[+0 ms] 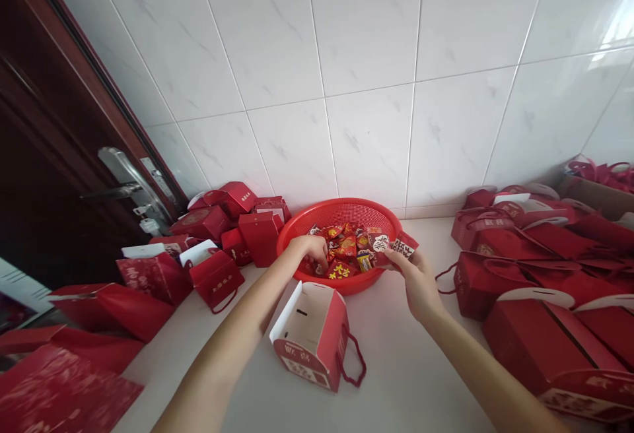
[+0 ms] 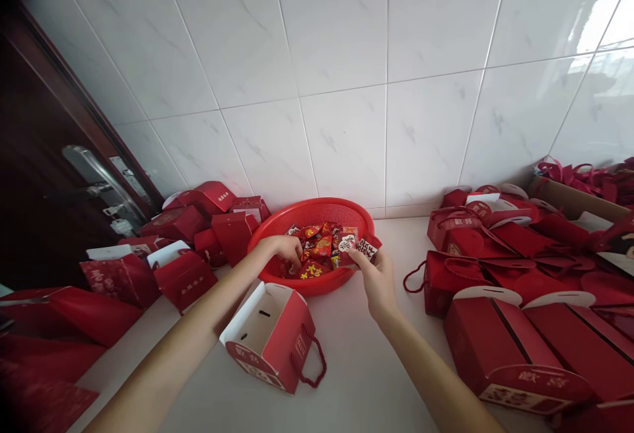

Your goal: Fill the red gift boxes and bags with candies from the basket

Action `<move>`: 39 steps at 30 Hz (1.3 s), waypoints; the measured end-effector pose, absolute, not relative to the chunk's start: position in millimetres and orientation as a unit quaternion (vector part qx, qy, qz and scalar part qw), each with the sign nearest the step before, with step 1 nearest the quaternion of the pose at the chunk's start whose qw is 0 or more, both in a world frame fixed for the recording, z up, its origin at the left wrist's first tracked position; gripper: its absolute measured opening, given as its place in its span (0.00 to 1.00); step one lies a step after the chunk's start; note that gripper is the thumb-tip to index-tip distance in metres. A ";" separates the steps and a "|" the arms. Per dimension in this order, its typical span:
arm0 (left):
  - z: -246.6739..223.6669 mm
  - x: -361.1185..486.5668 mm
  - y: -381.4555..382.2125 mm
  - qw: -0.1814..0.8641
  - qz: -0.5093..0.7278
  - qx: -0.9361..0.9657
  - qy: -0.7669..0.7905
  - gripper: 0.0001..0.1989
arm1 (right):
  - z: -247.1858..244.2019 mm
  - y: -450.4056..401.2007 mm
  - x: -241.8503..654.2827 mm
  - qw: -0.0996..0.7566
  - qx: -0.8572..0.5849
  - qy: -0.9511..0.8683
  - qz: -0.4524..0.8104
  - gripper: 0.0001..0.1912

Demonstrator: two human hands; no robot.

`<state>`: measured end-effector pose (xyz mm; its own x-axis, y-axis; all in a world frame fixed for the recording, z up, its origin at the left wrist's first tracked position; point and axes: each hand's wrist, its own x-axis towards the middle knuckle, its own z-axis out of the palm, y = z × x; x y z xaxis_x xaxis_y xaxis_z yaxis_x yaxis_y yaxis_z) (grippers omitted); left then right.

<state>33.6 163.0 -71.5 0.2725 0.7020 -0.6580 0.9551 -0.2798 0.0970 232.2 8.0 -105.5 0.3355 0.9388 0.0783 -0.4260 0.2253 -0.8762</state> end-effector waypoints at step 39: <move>-70.9 53.1 138.9 0.313 -0.111 0.857 0.394 0.09 | -108.3 8.7 232.0 0.716 -0.415 -0.327 0.457 0.15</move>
